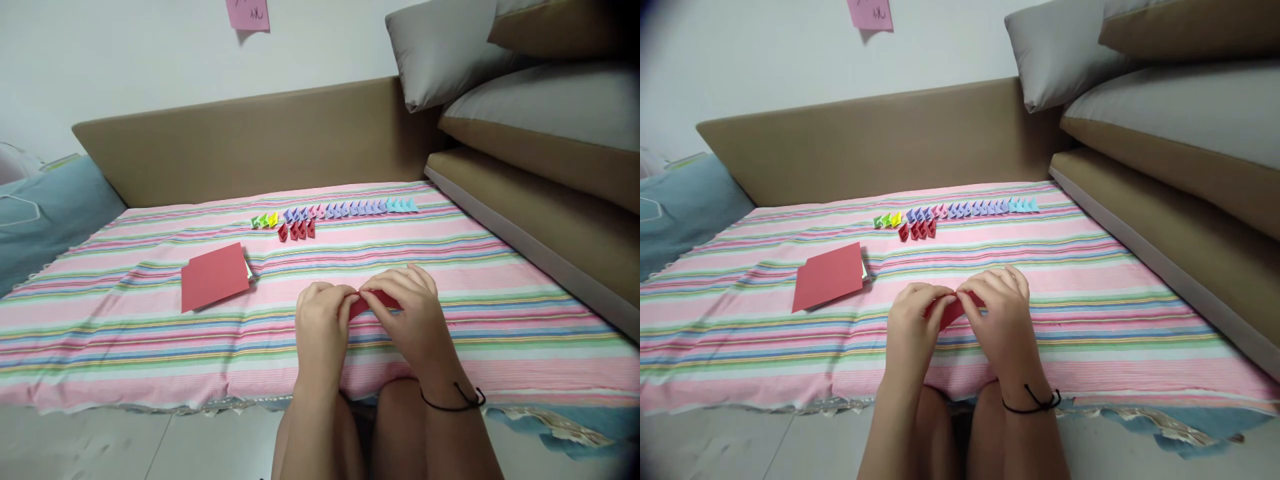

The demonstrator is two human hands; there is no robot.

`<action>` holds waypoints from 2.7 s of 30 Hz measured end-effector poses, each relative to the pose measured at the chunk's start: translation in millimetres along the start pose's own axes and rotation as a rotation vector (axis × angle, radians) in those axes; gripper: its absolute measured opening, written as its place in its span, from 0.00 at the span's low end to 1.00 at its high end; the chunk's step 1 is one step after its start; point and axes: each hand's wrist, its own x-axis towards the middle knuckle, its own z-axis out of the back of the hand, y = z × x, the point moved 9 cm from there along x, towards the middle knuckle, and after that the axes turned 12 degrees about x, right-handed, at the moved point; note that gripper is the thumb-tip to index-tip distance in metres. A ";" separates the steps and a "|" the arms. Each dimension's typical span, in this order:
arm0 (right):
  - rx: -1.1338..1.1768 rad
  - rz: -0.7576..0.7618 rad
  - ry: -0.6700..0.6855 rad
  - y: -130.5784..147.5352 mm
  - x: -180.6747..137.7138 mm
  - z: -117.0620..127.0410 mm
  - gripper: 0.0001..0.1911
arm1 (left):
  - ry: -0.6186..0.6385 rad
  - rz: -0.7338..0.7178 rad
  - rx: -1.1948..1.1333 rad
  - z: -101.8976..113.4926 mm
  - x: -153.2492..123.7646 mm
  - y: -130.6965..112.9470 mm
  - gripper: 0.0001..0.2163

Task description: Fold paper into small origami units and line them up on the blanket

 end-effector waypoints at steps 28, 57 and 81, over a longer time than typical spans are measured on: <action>0.164 0.015 0.020 -1.9 -0.5 3.9 0.07 | 0.017 -0.223 0.123 6.0 -0.3 -19.5 0.05; 0.177 -0.182 -0.337 -30.7 -15.4 55.9 0.04 | -0.319 0.031 0.249 59.9 -3.1 37.7 0.08; 0.823 -0.682 -0.238 -64.3 -27.9 -0.7 0.16 | 0.084 0.481 -0.903 -28.7 -10.7 17.3 0.06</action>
